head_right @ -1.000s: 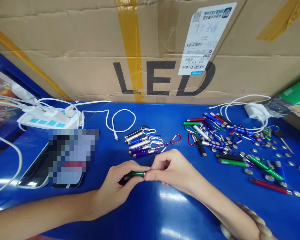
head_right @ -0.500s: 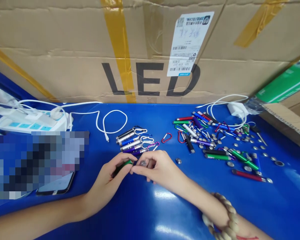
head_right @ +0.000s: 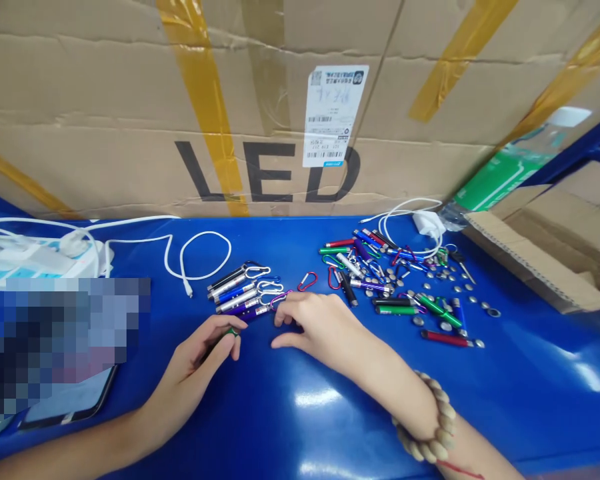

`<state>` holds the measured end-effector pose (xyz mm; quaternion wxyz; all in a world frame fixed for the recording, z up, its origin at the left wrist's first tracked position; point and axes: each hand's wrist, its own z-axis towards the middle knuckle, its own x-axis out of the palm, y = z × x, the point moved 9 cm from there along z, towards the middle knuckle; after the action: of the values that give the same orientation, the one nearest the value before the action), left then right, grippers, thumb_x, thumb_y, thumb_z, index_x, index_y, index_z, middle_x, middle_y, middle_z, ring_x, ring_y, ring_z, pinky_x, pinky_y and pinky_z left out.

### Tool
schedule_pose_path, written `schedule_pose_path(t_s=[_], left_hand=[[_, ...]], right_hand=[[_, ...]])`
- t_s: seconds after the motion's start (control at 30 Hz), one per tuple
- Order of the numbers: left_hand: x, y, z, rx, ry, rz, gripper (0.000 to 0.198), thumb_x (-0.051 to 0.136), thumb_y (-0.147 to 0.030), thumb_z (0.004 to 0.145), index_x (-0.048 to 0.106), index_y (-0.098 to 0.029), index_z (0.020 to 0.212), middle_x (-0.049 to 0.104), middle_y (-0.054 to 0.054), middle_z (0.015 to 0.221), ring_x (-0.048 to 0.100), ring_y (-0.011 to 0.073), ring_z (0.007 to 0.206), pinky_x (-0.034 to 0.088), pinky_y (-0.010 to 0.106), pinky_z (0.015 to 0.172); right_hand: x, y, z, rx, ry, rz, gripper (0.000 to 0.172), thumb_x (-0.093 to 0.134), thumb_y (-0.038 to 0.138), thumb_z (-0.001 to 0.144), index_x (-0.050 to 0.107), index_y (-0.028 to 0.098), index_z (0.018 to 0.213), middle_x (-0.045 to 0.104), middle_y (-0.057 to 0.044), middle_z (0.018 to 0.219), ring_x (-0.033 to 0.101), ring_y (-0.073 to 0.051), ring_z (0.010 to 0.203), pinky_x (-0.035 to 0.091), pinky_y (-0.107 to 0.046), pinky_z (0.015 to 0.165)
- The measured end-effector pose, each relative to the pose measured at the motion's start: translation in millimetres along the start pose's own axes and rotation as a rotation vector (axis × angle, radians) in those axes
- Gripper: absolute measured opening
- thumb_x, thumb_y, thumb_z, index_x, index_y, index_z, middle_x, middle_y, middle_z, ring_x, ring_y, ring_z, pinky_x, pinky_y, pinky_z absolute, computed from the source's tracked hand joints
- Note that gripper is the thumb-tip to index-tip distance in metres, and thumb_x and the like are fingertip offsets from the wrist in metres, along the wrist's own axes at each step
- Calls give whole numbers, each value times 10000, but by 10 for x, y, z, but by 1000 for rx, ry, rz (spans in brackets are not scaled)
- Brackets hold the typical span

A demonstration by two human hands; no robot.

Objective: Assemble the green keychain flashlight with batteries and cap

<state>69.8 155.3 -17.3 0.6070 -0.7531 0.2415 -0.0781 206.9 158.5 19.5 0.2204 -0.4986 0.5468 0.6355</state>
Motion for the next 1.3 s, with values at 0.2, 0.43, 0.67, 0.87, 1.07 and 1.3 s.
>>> schedule_pose_path(t_s=[0.2,0.43,0.67,0.87,1.07,1.3], left_hand=[[4,6,5,-15,4,-17,272,444,-448,831,518,-222,962,481,-36,674,439,78,662,317,173,609],[-10,38,-11,-44,-6,-16,327,460,-503,804,511,-234,982,477,-32,672,445,91,680,326,177,617],[-33,53,-6,-51,-37,-11,346,481,-521,779,520,-235,969,493,-31,670,461,96,693,349,168,633],[-26,78,-12,-72,-46,-20,388,482,-532,778,504,-224,1015,491,-24,667,456,103,672,343,178,623],[-44,91,-17,-61,-54,-19,380,499,-532,778,515,-221,995,499,-17,667,472,109,682,357,184,645],[-39,60,6,-56,-42,-27,395,494,-534,788,505,-225,1034,499,-20,673,453,93,665,342,169,614]], right_hand=[[-116,-222,-101,122,126,-45,98,678,213,731,630,222,816,619,42,875,580,-108,783,372,-205,647],[-424,-684,-73,352,-74,-294,173,539,92,800,642,230,823,628,31,930,591,-123,844,357,-210,600],[-823,-1124,-255,631,-281,-536,274,465,399,876,575,275,1094,545,-33,1115,601,-195,846,397,-261,580],[-732,-1414,-261,637,-247,-400,273,472,367,881,579,228,1090,588,-79,1026,587,-213,905,425,-292,715],[-797,-1458,-274,611,-291,-392,206,505,314,854,602,230,1015,620,-60,972,596,-201,875,414,-284,702],[-881,-1387,-318,667,-391,-415,221,466,342,877,569,198,1010,630,-64,960,598,-236,874,404,-303,644]])
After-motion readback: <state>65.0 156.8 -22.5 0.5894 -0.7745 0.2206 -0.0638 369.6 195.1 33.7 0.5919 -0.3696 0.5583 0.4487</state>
